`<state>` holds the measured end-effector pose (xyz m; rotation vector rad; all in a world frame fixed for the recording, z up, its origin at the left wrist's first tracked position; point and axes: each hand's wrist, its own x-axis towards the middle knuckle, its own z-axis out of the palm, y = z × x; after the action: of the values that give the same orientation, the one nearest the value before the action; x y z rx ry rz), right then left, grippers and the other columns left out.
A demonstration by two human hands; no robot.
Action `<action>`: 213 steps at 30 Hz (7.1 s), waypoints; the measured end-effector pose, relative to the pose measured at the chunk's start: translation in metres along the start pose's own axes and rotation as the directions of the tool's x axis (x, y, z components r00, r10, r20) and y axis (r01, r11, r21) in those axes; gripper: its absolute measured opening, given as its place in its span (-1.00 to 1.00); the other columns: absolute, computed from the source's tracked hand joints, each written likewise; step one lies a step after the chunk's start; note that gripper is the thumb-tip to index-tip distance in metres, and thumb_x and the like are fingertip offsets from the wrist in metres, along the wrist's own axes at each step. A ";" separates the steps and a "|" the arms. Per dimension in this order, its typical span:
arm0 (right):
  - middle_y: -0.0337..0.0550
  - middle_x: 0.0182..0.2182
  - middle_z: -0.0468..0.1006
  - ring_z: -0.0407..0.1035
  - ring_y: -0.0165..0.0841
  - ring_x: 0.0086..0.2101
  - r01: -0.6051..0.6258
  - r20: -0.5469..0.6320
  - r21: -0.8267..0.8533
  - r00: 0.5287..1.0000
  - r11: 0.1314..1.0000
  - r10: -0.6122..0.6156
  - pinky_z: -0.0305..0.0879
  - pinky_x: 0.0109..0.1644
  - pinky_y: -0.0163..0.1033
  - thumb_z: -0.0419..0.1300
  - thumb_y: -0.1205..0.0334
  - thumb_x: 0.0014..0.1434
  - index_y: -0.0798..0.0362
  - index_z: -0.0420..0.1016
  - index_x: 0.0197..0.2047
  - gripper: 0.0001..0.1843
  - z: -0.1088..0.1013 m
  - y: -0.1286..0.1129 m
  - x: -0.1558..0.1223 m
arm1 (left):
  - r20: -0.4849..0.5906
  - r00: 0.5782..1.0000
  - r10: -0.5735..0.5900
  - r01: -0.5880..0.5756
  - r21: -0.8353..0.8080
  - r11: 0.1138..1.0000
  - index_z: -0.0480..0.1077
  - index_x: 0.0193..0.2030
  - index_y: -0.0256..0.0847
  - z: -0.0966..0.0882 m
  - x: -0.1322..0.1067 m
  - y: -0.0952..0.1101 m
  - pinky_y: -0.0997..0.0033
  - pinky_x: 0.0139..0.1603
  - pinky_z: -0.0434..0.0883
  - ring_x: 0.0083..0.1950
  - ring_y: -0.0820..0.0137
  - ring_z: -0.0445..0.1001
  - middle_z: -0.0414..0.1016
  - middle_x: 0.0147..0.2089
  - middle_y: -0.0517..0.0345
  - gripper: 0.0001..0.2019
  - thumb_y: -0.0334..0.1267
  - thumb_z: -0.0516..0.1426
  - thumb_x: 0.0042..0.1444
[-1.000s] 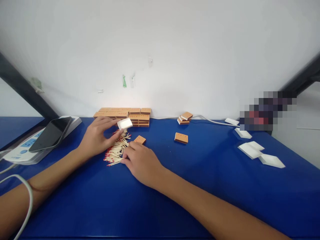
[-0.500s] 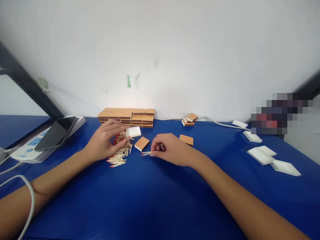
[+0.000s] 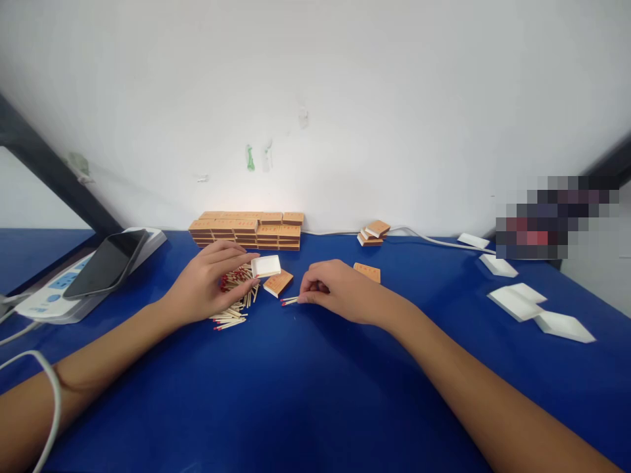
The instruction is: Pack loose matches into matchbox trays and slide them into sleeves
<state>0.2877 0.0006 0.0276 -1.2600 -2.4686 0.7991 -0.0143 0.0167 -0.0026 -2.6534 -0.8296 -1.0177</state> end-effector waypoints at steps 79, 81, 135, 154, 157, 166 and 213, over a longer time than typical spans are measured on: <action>-0.24 -0.26 0.50 0.37 -0.40 -0.28 0.297 -0.151 0.106 0.948 0.949 -0.280 0.26 -0.14 -0.25 0.29 0.35 0.41 0.04 0.51 -0.24 -0.87 0.076 -0.051 0.007 | -0.062 0.998 -0.026 0.027 0.022 0.999 0.61 0.20 -0.23 -0.002 0.005 0.002 -0.09 0.11 0.57 0.04 0.05 0.59 0.73 -0.04 -0.08 -0.66 -0.11 0.26 0.41; -0.23 -0.26 0.52 0.38 -0.40 -0.29 0.288 -0.115 0.099 0.954 0.952 -0.277 0.26 -0.15 -0.25 0.30 0.36 0.40 0.05 0.53 -0.24 -0.88 0.077 -0.051 0.004 | -0.059 0.998 -0.026 0.028 0.025 0.999 0.61 0.20 -0.25 -0.002 0.004 0.002 -0.10 0.12 0.57 0.05 0.04 0.59 0.73 -0.03 -0.09 -0.65 -0.10 0.27 0.41; -0.20 -0.22 0.56 0.43 -0.37 -0.25 0.252 -0.233 -0.051 0.938 0.966 -0.257 0.31 -0.14 -0.23 0.32 0.31 0.43 0.06 0.56 -0.14 -0.95 0.092 -0.046 0.016 | -0.024 0.998 -0.056 0.057 0.043 0.997 0.63 0.19 -0.25 0.001 0.002 0.001 -0.09 0.10 0.51 0.06 0.02 0.59 0.73 -0.06 -0.09 -0.65 -0.09 0.26 0.40; -0.12 -0.14 0.58 0.49 -0.35 -0.21 0.255 -0.303 -0.200 0.902 0.946 -0.307 0.40 -0.06 -0.22 0.19 0.25 0.54 0.07 0.53 -0.12 -0.85 0.071 -0.036 0.013 | -0.004 0.999 -0.041 0.042 0.048 0.998 0.62 0.16 -0.28 0.000 0.001 -0.003 -0.10 0.11 0.52 0.06 0.01 0.59 0.73 -0.04 -0.10 -0.65 -0.09 0.26 0.40; -0.10 -0.16 0.55 0.48 -0.32 -0.20 0.189 -0.477 -0.266 0.826 0.945 -0.299 0.38 -0.10 -0.21 0.14 0.23 0.57 0.06 0.51 -0.11 -0.82 0.053 -0.020 0.014 | 0.030 0.999 -0.026 0.025 0.021 0.999 0.61 0.18 -0.27 -0.001 0.002 0.001 -0.08 0.10 0.53 0.07 0.02 0.58 0.72 -0.05 -0.10 -0.64 -0.07 0.26 0.41; -0.09 -0.17 0.54 0.45 -0.31 -0.24 0.116 -0.504 -0.383 0.805 0.916 -0.313 0.32 -0.18 -0.22 0.13 0.29 0.55 0.06 0.49 -0.13 -0.84 0.050 -0.008 0.021 | 0.045 0.999 0.007 -0.005 -0.047 0.999 0.61 0.21 -0.20 -0.002 0.002 0.010 -0.04 0.15 0.54 0.10 0.05 0.60 0.72 -0.04 -0.06 -0.66 -0.12 0.27 0.40; -0.08 -0.23 0.56 0.45 -0.32 -0.27 0.098 -0.519 -0.587 0.717 0.804 -0.466 0.32 -0.28 -0.24 0.11 0.30 0.56 0.11 0.55 -0.15 -0.77 0.048 -0.008 0.018 | 0.035 0.999 0.026 -0.024 -0.068 0.997 0.60 0.23 -0.24 -0.001 0.001 0.011 -0.06 0.16 0.55 0.11 0.03 0.60 0.72 -0.01 -0.10 -0.64 -0.13 0.30 0.39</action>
<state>0.2499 -0.0058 -0.0077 -0.9865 -2.2276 -0.4021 -0.0079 0.0073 -0.0011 -2.7388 -0.7806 -1.0125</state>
